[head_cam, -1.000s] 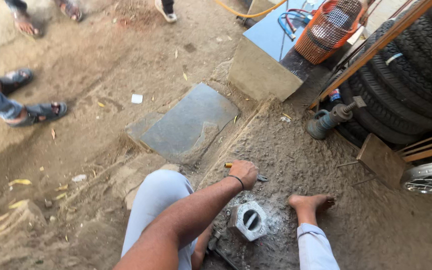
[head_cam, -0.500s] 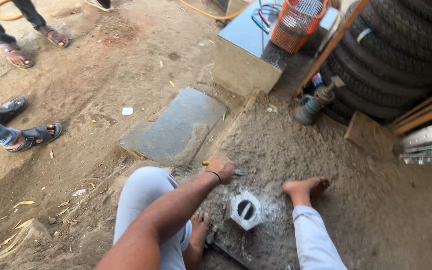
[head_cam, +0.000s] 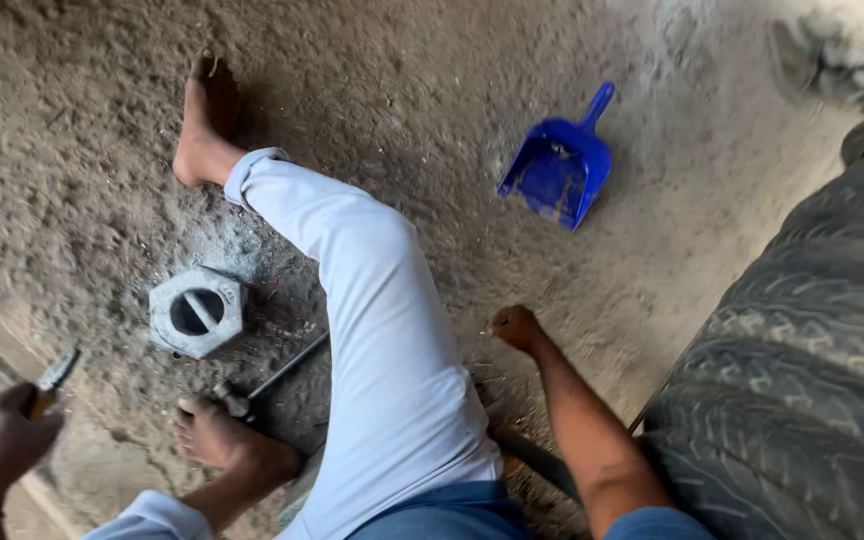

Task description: The person sits on the ground and uses a hammer and pliers to shape small metal rings on a metal block. They repeatedly pick up rings, position them on the block, and strike them with a hammer to form them.

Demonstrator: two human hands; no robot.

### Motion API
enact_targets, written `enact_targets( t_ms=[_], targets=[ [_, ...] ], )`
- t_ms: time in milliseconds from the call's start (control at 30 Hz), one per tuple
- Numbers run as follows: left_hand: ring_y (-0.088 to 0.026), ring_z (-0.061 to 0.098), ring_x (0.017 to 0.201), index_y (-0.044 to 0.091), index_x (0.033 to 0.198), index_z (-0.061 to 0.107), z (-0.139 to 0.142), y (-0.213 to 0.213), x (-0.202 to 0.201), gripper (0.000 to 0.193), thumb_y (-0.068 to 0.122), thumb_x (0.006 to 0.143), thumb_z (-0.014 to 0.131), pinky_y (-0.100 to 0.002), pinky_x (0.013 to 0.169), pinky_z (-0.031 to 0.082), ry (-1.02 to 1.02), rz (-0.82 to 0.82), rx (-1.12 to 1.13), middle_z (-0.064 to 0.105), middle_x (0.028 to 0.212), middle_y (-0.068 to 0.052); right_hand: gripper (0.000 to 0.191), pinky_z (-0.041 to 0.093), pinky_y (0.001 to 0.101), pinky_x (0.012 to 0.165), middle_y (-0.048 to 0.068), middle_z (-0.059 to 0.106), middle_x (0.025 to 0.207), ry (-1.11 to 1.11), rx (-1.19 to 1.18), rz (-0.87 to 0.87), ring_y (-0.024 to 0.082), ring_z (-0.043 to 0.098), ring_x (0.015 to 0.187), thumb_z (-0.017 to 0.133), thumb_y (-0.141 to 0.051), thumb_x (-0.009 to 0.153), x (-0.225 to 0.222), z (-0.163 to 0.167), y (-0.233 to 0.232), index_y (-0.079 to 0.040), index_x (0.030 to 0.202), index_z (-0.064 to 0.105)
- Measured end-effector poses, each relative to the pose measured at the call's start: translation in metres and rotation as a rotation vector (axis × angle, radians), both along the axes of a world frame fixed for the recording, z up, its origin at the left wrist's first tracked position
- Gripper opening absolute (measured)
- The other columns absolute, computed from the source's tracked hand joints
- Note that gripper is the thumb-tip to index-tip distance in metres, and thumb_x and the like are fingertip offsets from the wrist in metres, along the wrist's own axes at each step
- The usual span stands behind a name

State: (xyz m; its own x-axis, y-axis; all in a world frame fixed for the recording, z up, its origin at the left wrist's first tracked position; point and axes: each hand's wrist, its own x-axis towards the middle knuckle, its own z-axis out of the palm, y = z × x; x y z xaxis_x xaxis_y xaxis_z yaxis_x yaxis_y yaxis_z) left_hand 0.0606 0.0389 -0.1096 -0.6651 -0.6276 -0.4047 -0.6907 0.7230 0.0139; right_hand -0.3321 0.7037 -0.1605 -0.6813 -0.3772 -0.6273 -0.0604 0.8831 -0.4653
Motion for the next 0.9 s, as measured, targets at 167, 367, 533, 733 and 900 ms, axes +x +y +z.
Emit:
enact_targets(
  t_ms=[167, 367, 533, 733, 900],
  targets=[
    [-0.034, 0.077, 0.087, 0.019, 0.106, 0.078, -0.002, 0.000, 0.003, 0.033, 0.044, 0.084, 0.074, -0.045, 0.083, 0.062, -0.167, 0.102, 0.019, 0.082, 0.096, -0.013, 0.024, 0.059, 0.0426, 0.069, 0.012, 0.074, 0.087, 0.187, 0.011, -0.474, 0.023, 0.069, 0.073, 0.076, -0.021, 0.086, -0.040, 0.012, -0.016, -0.007, 0.103, 0.067],
    [-0.025, 0.075, 0.090, 0.029, 0.115, 0.075, -0.012, 0.015, -0.009, 0.033, 0.046, 0.087, 0.071, -0.042, 0.086, 0.065, -0.313, 0.118, 0.114, 0.078, 0.098, -0.006, 0.038, 0.060, 0.0445, 0.073, 0.013, 0.071, 0.099, 0.289, 0.012, -0.514, 0.025, 0.069, 0.080, 0.072, -0.025, 0.094, -0.066, 0.020, -0.018, -0.007, 0.124, 0.060],
    [-0.034, 0.075, 0.104, 0.030, 0.130, 0.071, -0.005, 0.029, -0.012, 0.049, 0.040, 0.083, 0.076, -0.044, 0.089, 0.060, -0.291, 0.106, 0.148, 0.079, 0.114, -0.011, 0.015, 0.061, 0.0382, 0.081, 0.013, 0.077, 0.099, 0.333, -0.162, -0.145, 0.024, 0.074, 0.088, 0.067, -0.020, 0.097, -0.007, -0.043, -0.045, -0.007, 0.100, 0.072],
    [-0.033, 0.076, 0.108, 0.022, 0.125, 0.074, -0.032, 0.040, -0.006, 0.040, 0.027, 0.086, 0.070, -0.044, 0.094, 0.061, -0.359, 0.012, 0.270, 0.080, 0.116, -0.014, 0.018, 0.060, 0.0412, 0.077, 0.017, 0.076, 0.093, 0.187, -0.137, -0.034, 0.029, 0.075, 0.083, 0.069, -0.022, 0.092, 0.086, -0.059, -0.077, -0.005, 0.095, 0.073],
    [-0.038, 0.072, 0.111, 0.008, 0.121, 0.075, -0.059, 0.047, -0.012, 0.038, 0.021, 0.088, 0.062, -0.049, 0.096, 0.060, -0.433, -0.018, 0.365, 0.075, 0.117, -0.024, 0.025, 0.059, 0.0441, 0.075, 0.020, 0.075, 0.090, 0.178, -0.166, -0.007, 0.034, 0.074, 0.081, 0.077, -0.025, 0.084, 0.088, -0.061, -0.054, -0.002, 0.095, 0.074]
  ],
)
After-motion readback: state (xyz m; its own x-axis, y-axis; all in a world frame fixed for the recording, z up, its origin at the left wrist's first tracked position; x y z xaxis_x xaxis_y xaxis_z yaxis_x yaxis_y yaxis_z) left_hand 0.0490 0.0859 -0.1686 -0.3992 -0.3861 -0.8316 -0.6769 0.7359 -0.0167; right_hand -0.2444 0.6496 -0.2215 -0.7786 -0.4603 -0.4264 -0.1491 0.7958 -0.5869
